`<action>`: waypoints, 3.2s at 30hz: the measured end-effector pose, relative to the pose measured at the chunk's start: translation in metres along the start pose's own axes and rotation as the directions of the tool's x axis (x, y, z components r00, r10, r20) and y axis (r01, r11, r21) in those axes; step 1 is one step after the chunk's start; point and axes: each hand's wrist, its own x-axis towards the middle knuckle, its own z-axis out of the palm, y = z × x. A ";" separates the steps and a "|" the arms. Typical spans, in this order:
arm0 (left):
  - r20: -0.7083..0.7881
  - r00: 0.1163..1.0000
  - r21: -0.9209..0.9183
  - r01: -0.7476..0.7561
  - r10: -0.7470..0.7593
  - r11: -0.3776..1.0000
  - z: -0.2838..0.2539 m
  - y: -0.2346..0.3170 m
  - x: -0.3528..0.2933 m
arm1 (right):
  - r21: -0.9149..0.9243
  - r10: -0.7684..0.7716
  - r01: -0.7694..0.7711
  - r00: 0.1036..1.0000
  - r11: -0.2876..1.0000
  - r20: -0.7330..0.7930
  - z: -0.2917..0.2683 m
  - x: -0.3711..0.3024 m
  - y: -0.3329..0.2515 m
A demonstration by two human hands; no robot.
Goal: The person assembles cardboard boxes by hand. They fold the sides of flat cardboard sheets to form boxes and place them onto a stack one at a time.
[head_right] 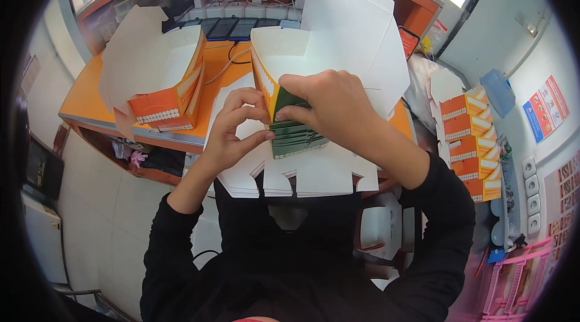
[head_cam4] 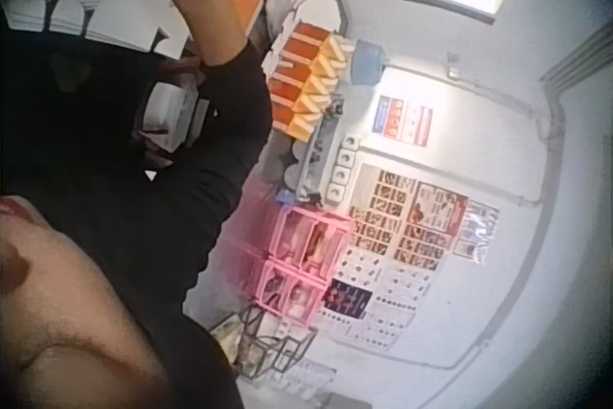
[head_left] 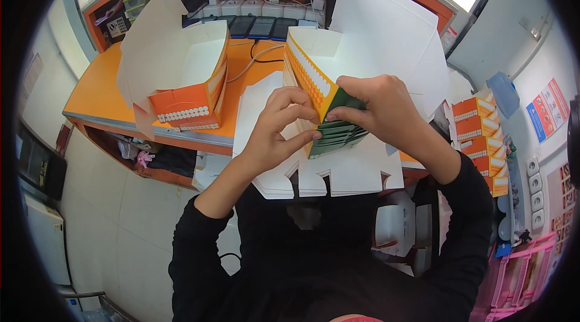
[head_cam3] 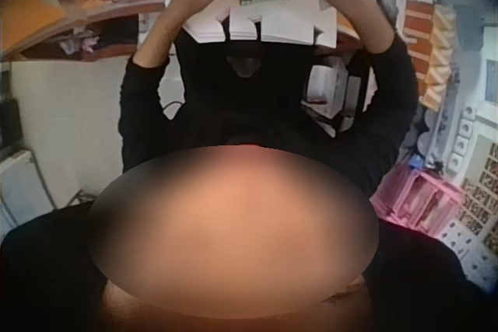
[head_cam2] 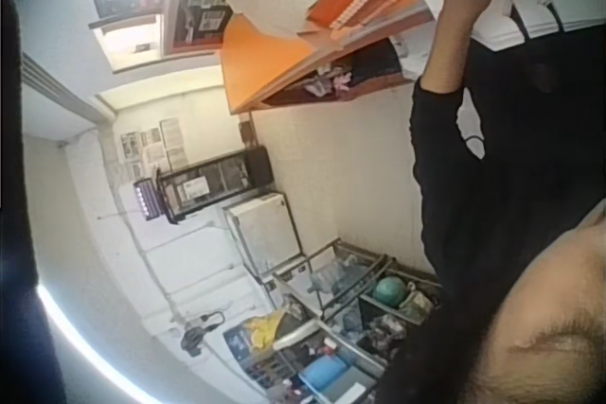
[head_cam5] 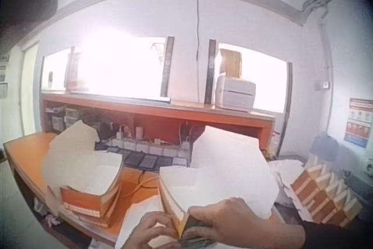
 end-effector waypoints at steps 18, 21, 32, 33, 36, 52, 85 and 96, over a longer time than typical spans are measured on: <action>0.104 0.797 -0.122 0.604 -0.595 0.788 -0.033 -0.104 0.129 | -0.098 -0.066 0.087 0.978 0.991 0.196 0.015 -0.017 -0.002; 0.344 0.803 0.269 0.412 -0.486 0.870 -0.033 -0.104 0.169 | -0.133 -0.096 0.112 0.988 0.985 0.124 0.016 -0.015 -0.006; 0.448 0.672 0.497 0.360 -0.589 0.789 0.000 -0.100 0.167 | -0.215 -0.157 0.160 0.987 0.963 0.032 0.009 -0.014 -0.016; 0.415 0.709 0.451 0.384 -0.570 0.806 -0.009 -0.096 0.161 | -0.244 -0.203 0.184 0.977 0.952 -0.056 -0.004 -0.005 -0.031; -0.128 0.988 0.562 0.145 -0.088 0.814 -0.038 -0.054 0.100 | -0.443 -0.272 0.165 0.944 0.881 -0.189 -0.044 0.038 -0.062; -0.565 0.825 0.778 0.539 -0.014 0.322 -0.064 -0.011 -0.037 | -0.746 -0.669 0.587 0.695 0.316 0.263 0.039 0.213 -0.036; 0.145 0.980 0.678 -0.198 0.135 0.708 0.061 0.060 0.029 | -0.089 -0.077 0.129 0.894 0.988 0.442 -0.104 0.007 -0.008; 0.133 0.975 0.793 -0.213 0.178 0.571 0.069 0.077 0.026 | -0.239 0.031 0.078 0.905 0.968 0.424 -0.071 0.019 0.007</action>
